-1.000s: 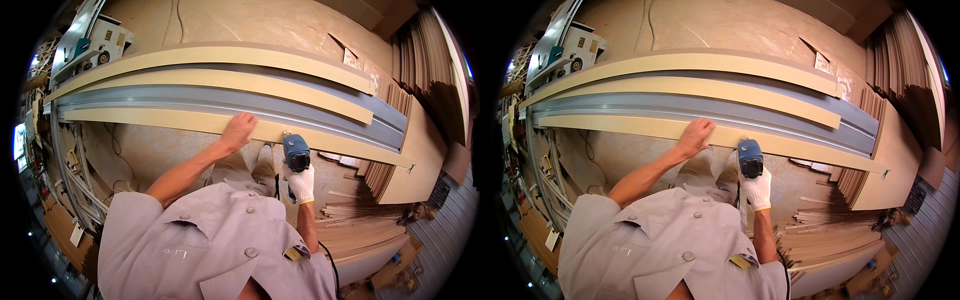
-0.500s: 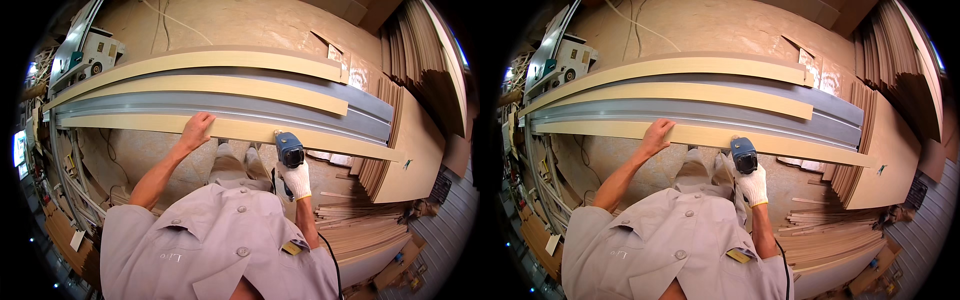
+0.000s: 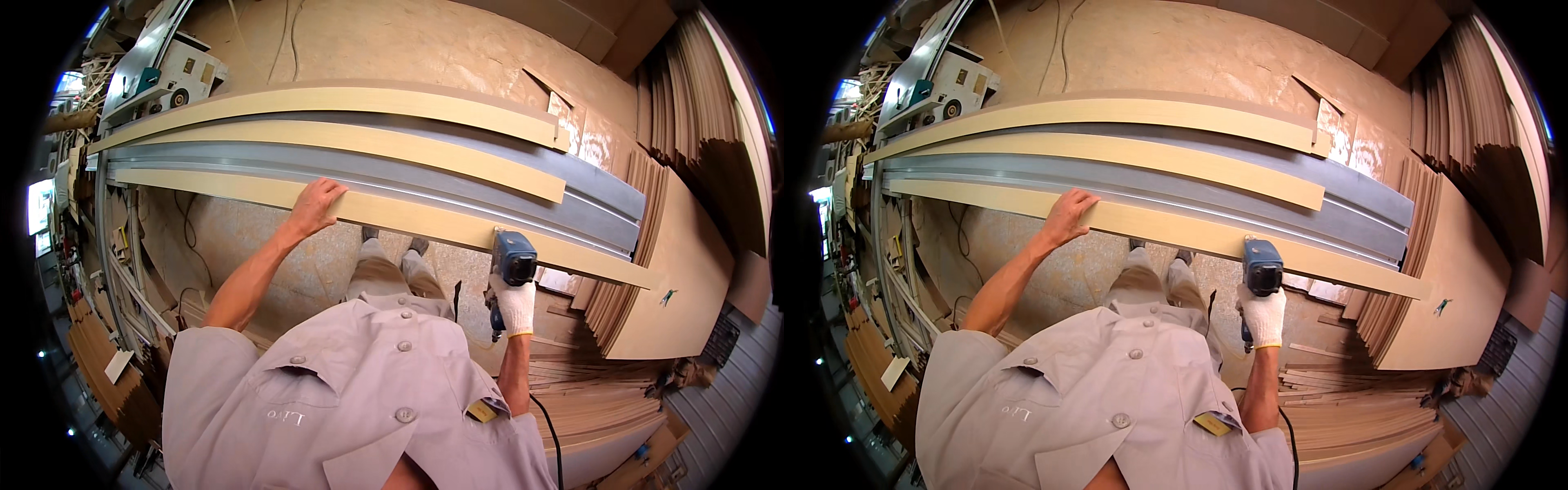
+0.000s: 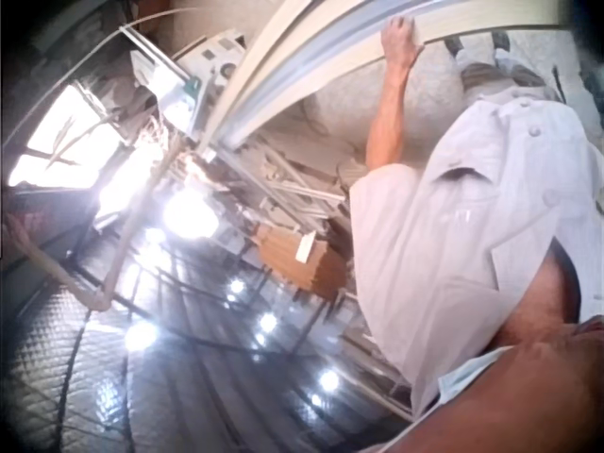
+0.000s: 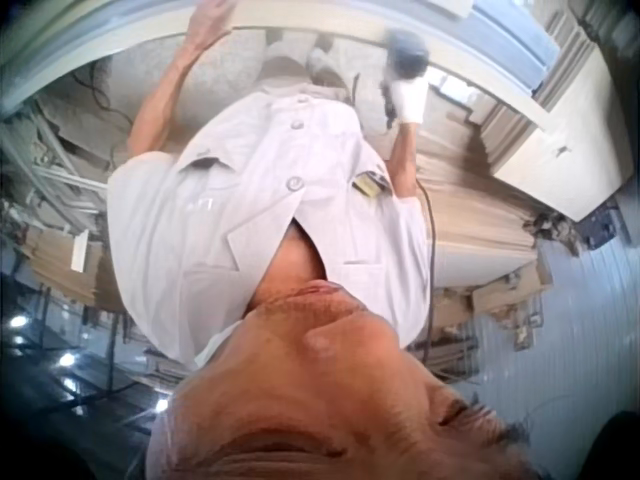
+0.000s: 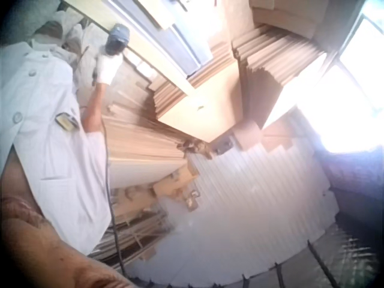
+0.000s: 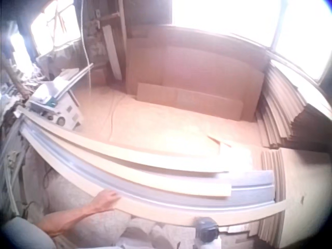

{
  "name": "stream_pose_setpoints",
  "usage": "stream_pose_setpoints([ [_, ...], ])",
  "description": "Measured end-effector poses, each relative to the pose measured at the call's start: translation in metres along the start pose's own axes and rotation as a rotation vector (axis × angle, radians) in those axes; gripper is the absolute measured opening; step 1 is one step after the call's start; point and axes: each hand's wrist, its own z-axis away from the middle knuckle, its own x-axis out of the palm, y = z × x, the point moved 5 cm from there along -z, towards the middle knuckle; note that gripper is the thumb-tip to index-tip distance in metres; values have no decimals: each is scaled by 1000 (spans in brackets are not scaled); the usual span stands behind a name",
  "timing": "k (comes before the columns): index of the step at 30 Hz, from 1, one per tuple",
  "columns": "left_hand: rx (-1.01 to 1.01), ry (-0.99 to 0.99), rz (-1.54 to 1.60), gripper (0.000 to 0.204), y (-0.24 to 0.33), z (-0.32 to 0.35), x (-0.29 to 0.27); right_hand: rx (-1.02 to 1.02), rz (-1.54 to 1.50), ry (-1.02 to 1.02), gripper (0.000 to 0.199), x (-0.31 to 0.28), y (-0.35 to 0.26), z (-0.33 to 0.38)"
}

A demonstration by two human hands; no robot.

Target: The person uses a pneumatic nail gun to fasten thin wooden strips onto a metal frame. They repeatedly position the strips, fire the nail gun, and reload staples from a nearby container.

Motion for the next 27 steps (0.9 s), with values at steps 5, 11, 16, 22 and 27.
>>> stream_pose_setpoints([
  [5,14,11,10,69,-4,2,6,26,-28,15,9,-23,-1,5],
  [11,32,26,27,71,-4,3,3,-10,-80,17,14,-44,-5,7],
  [16,47,15,31,78,-10,5,9,-27,-146,23,9,-28,-10,14],
  [22,104,92,84,78,-19,13,5,-67,-215,-48,7,35,-28,37],
  [27,154,51,-53,77,-23,12,15,-10,-191,-112,13,84,-27,42],
])
